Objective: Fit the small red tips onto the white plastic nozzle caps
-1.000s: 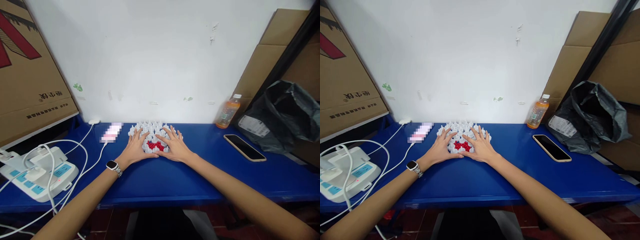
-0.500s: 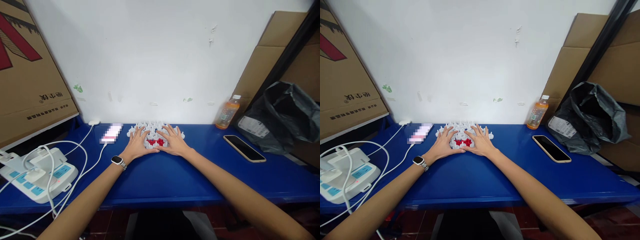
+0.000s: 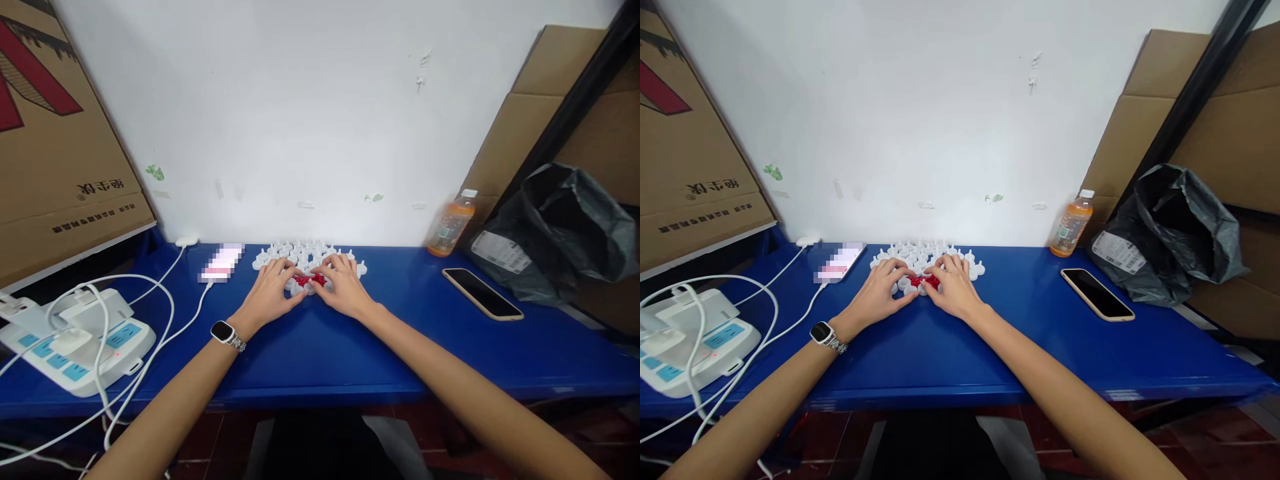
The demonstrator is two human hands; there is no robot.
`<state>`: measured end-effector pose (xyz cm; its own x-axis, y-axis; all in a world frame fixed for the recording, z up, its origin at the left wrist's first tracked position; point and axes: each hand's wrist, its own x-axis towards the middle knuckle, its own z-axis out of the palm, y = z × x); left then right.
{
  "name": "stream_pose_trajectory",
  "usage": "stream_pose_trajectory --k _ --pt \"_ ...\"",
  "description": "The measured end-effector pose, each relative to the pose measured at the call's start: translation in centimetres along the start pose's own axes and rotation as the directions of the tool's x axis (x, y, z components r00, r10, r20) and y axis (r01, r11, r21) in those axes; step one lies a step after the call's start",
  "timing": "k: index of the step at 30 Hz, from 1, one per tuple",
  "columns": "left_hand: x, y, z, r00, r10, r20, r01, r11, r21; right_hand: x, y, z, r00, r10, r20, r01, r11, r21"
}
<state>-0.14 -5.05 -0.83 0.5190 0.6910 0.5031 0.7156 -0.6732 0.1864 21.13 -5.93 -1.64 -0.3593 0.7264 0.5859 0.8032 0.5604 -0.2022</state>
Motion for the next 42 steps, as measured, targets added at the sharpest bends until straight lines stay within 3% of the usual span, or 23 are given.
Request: stream_pose_trajectory --k 7,15,20,24,28,33,42 --pt "0.0 0.0 -0.1 1.0 0.006 -0.016 -0.006 1.0 -0.025 0.9 0.4 1.0 0.999 0.033 0.008 -0.034 0.995 0.096" --pt "0.0 0.9 -0.1 0.998 0.033 -0.053 -0.038 0.994 -0.103 0.5 -0.9 0.0 0.985 0.154 -0.081 -0.121 0.942 0.312" --pt "-0.1 1.6 -0.4 0.995 0.091 0.036 -0.085 0.985 -0.151 0.0 -1.0 -0.8 0.977 0.181 -0.108 -0.12 0.898 0.424" --pt "-0.3 1.5 -0.8 0.993 0.101 0.054 -0.09 0.98 -0.177 -0.6 0.2 -1.8 0.994 0.087 -0.068 -0.064 0.957 0.284" --pt "-0.6 1.6 -0.9 0.996 0.065 0.063 -0.052 0.982 -0.183 -1.8 0.4 -3.1 0.987 -0.095 0.128 0.082 0.991 0.107" --pt "-0.7 1.5 -0.8 0.994 0.026 0.102 -0.004 0.977 -0.215 -2.4 -1.3 -2.4 0.941 -0.205 0.27 0.169 0.974 0.151" --pt "-0.7 0.9 -0.6 0.99 -0.04 0.134 0.068 0.975 -0.213 -1.9 -1.4 -1.3 0.938 -0.198 0.284 0.152 0.973 0.175"
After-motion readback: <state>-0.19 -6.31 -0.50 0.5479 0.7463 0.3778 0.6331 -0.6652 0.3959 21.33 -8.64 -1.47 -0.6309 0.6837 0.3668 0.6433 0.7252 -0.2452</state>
